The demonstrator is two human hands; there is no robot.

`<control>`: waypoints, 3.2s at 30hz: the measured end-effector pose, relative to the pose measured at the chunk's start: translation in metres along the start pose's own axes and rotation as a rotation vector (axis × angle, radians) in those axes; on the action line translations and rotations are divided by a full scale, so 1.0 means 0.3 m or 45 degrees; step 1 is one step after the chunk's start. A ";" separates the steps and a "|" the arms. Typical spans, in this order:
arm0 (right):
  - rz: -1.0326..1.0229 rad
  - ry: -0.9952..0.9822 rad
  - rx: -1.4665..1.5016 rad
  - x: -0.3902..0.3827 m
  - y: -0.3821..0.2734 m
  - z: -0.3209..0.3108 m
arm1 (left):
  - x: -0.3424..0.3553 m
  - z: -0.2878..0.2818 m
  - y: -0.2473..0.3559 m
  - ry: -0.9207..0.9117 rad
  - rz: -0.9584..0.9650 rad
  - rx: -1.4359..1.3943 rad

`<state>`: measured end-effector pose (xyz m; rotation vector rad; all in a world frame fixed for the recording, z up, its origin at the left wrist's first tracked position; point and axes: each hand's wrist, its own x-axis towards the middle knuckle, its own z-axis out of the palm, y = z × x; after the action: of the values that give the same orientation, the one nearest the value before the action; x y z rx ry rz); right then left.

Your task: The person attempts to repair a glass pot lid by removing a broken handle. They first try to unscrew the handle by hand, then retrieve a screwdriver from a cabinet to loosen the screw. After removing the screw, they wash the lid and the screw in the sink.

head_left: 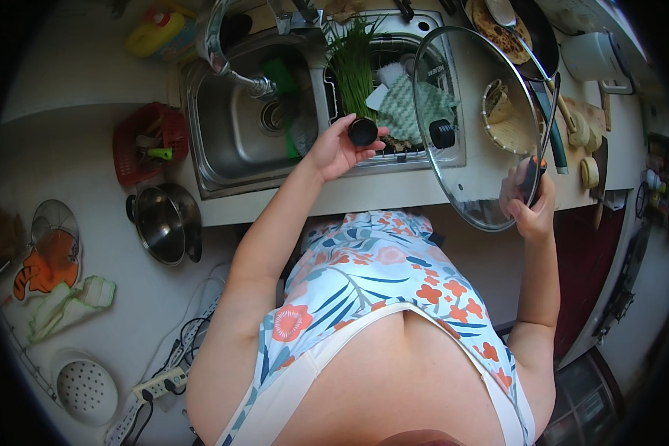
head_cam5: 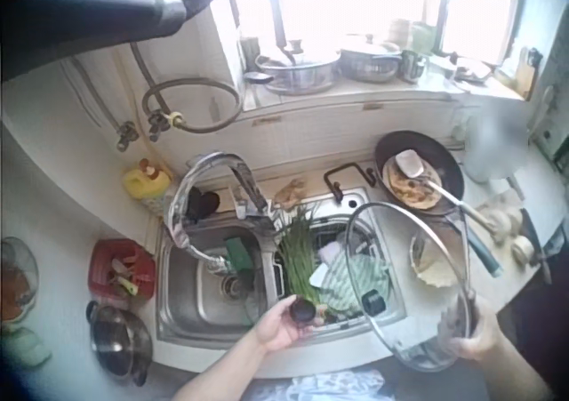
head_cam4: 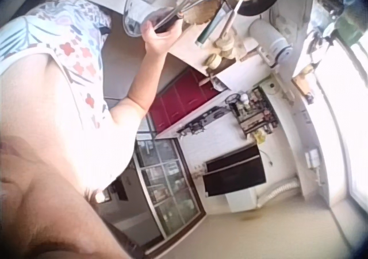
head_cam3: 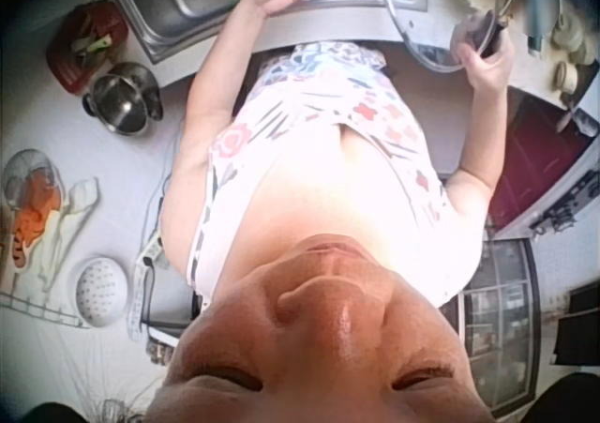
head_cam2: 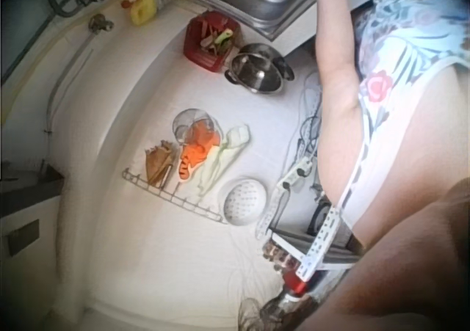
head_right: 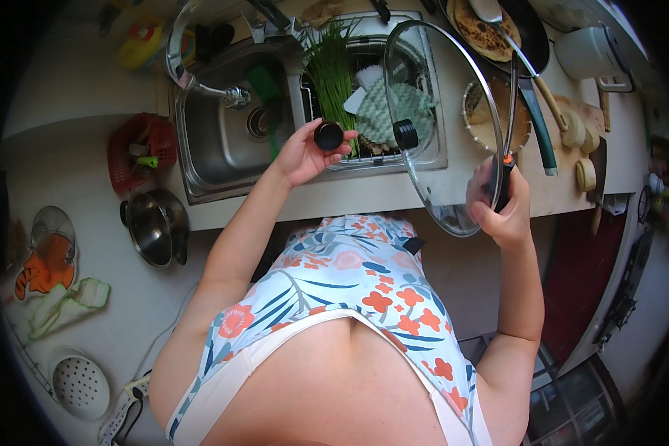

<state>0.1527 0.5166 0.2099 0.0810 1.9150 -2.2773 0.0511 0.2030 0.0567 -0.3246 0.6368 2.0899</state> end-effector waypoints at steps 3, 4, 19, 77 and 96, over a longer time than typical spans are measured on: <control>0.004 0.032 0.018 -0.003 0.001 -0.034 | 0.077 -0.027 0.005 0.046 -0.002 0.075; 0.006 0.038 0.022 -0.004 0.001 -0.043 | 0.103 -0.041 0.004 0.074 0.004 0.113; 0.046 0.079 0.009 0.002 -0.004 -0.136 | 0.364 -0.069 0.019 0.408 -0.013 0.403; 0.021 0.082 -0.415 0.101 -0.008 0.442 | -0.012 0.188 -0.055 0.530 0.606 1.059; 0.076 -0.153 -1.044 0.048 -0.039 0.391 | -0.100 0.128 0.119 0.169 0.455 0.197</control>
<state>0.1441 0.4021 0.2398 -0.0975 2.5476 -1.2713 0.0387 0.1868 0.1135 -0.2780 0.9901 2.3517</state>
